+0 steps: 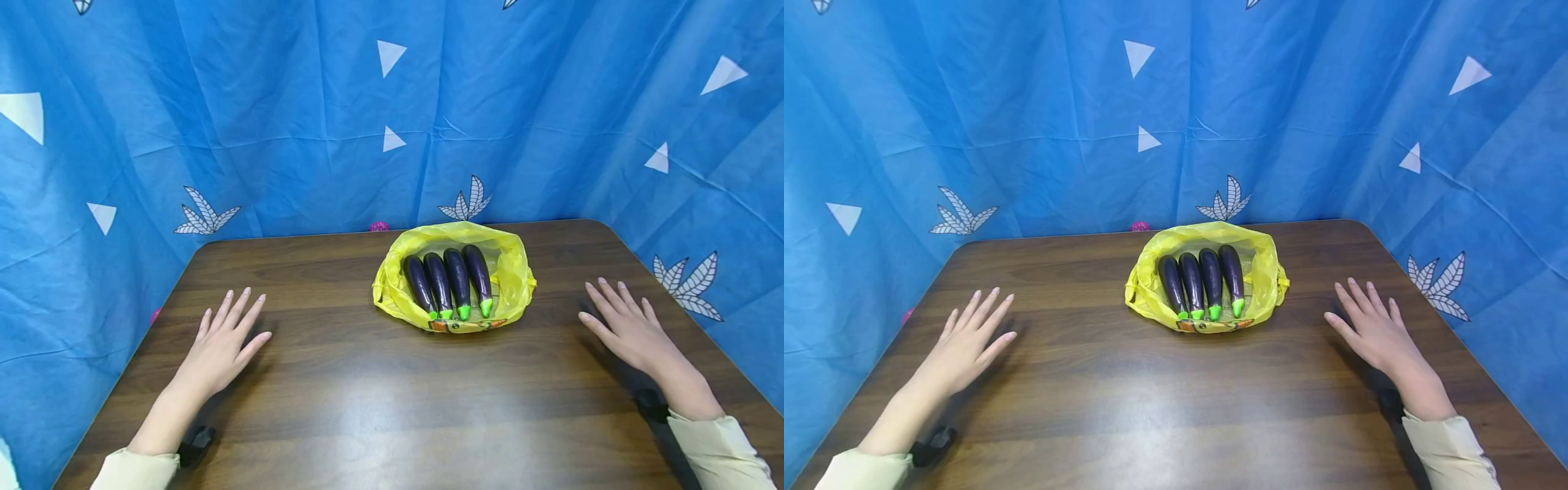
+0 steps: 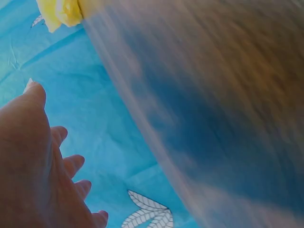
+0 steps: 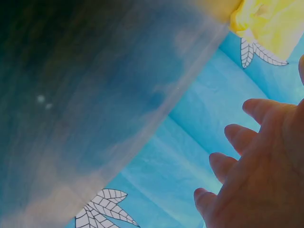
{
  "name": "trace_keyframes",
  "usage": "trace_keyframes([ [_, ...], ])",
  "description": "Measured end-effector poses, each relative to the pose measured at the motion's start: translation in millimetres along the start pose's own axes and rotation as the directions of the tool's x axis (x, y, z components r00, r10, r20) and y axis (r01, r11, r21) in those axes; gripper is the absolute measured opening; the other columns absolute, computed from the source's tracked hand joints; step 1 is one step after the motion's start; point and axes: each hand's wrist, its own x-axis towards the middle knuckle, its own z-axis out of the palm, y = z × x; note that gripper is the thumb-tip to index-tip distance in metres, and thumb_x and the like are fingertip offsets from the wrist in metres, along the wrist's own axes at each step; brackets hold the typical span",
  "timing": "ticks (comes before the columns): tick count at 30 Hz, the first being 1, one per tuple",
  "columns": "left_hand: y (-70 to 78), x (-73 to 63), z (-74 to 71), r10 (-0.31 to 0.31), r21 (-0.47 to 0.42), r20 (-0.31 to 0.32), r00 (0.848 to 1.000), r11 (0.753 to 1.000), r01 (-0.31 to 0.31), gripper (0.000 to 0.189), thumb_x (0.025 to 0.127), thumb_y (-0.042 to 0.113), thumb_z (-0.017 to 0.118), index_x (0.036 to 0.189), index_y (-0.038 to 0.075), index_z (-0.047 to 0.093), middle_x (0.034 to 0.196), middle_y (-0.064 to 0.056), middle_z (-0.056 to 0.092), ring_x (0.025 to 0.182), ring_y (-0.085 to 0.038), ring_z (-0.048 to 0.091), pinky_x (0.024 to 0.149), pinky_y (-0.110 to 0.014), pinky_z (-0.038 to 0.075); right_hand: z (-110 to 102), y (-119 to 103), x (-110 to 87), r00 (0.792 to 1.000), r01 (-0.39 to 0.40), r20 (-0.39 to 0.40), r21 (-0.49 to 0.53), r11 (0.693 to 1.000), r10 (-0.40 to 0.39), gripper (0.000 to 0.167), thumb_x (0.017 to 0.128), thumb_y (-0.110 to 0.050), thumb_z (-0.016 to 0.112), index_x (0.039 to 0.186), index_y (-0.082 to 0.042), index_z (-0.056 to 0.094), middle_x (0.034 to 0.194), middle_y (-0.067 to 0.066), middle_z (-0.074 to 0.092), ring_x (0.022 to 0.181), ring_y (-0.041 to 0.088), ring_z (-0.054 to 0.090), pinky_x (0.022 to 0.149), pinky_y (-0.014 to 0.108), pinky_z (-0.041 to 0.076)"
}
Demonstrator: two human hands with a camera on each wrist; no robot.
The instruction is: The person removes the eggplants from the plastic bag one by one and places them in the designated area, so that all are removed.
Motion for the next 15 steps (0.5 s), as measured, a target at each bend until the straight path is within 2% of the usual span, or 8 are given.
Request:
trace_keyframes([
  [8,12.7,9.7,-3.4,0.023,-0.009,0.005,1.000,1.000,-0.023,0.066,0.097,0.042,0.047,0.151,0.015,0.020,0.153,-0.016,0.015,0.138,-0.036,0.003,0.104,-0.060,0.000,-5,-8,1.7,1.000,0.020,-0.013,-0.016,1.000,-0.020,0.073,0.098,-0.045,0.040,0.150,-0.005,0.008,0.150,0.027,0.006,0.135,0.044,-0.010,0.098,0.059,-0.018],
  [15,30.1,27.2,-2.8,0.044,-0.038,0.021,0.999,0.998,-0.043,0.066,0.097,0.046,0.044,0.151,0.016,0.019,0.154,-0.014,0.012,0.139,-0.034,0.001,0.105,-0.059,0.000,-10,-20,3.4,0.998,0.054,-0.044,-0.026,0.998,-0.055,0.072,0.098,-0.044,0.041,0.150,-0.006,0.010,0.150,0.026,0.008,0.135,0.041,-0.010,0.099,0.058,-0.018],
])
